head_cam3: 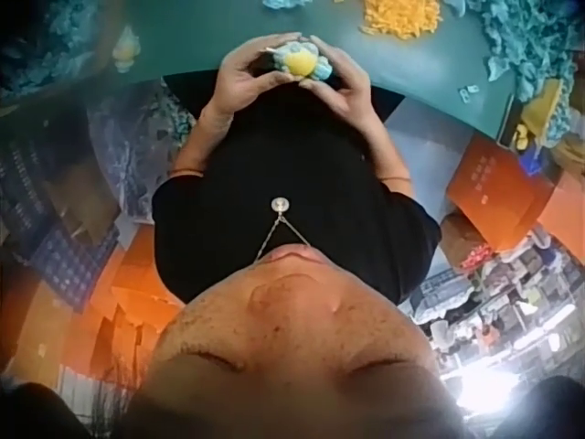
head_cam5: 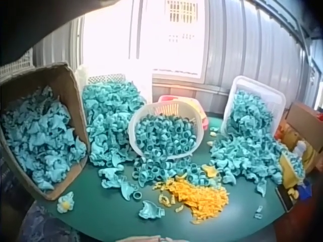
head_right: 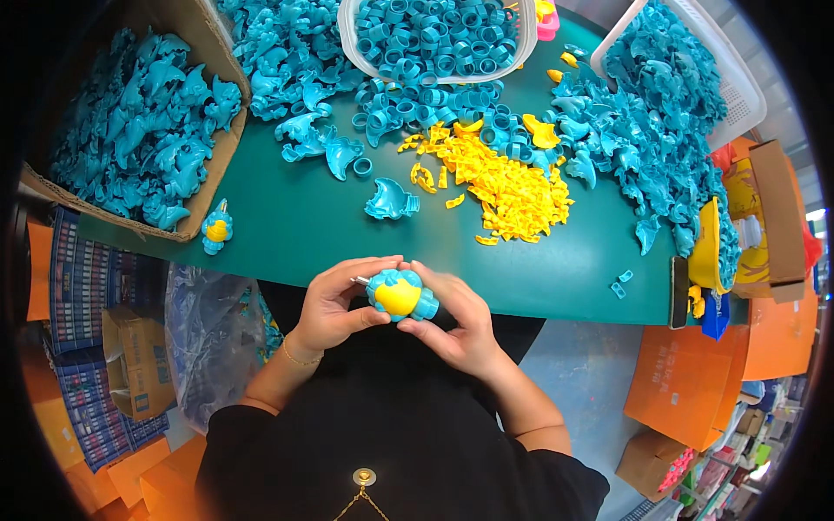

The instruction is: Assembling small plastic toy figurines from component parts.

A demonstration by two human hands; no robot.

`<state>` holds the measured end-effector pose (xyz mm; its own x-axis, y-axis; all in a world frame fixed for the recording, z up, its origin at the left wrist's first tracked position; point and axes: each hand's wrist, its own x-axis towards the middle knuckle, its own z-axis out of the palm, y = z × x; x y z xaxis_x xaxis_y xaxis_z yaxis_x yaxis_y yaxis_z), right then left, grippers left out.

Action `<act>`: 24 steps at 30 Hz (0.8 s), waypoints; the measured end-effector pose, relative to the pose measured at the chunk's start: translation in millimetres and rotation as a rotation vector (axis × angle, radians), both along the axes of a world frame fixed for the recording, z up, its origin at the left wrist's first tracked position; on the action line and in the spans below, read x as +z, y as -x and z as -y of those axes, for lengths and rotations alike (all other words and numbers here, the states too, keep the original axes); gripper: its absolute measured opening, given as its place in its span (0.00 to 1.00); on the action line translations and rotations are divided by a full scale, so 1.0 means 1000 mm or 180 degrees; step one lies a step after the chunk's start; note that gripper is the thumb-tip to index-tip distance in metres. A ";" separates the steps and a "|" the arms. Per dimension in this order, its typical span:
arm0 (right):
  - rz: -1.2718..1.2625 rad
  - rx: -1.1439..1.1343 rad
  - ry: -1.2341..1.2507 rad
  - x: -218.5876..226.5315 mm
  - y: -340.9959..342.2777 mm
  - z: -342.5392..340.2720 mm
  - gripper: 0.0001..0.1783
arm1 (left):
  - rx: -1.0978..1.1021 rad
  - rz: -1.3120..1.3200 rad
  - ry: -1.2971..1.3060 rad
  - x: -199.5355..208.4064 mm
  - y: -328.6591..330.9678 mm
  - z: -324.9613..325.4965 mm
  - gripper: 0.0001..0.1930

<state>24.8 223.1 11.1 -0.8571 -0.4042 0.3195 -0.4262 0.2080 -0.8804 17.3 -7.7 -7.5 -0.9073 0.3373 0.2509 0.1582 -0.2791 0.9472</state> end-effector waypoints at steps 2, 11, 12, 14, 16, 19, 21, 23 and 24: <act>0.0046 0.0104 -0.0132 0.006 0.008 -0.006 0.38 | 0.0237 -0.0023 0.0123 -0.005 -0.003 -0.003 0.34; 0.0367 -0.0119 0.0377 -0.011 0.011 0.008 0.27 | 0.0952 -0.0637 0.1513 0.013 0.000 -0.013 0.26; 0.0326 -0.0279 0.0632 -0.020 0.012 0.010 0.23 | 0.0931 -0.0642 0.1509 0.010 0.002 -0.012 0.26; 0.0410 -0.0383 0.0823 -0.019 0.012 0.013 0.18 | 0.0522 -0.0122 0.0842 0.004 0.003 -0.006 0.20; -0.0071 -0.0252 0.0645 -0.017 0.015 0.014 0.16 | 0.0483 -0.0309 0.0937 0.003 0.002 -0.003 0.17; -0.0233 -0.0189 0.0622 -0.019 0.019 0.015 0.16 | 0.0660 -0.0599 0.0890 -0.004 -0.002 -0.006 0.17; -0.0233 -0.0101 0.0609 -0.024 0.022 0.011 0.17 | 0.0597 -0.0453 0.0734 -0.005 -0.003 -0.006 0.16; -0.0229 0.0024 0.0601 -0.021 0.021 0.015 0.20 | 0.0530 -0.0108 0.0328 -0.014 -0.006 -0.007 0.15; -0.0013 -0.0280 0.0797 -0.016 0.014 0.021 0.21 | 0.0447 0.0239 -0.0077 -0.016 -0.008 -0.008 0.14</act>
<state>10.5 202.3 -5.4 -0.8839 -0.2359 0.4038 -0.4199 0.0202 -0.9073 25.5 0.5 -23.9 -0.9617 0.2005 0.1871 0.1262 -0.2822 0.9510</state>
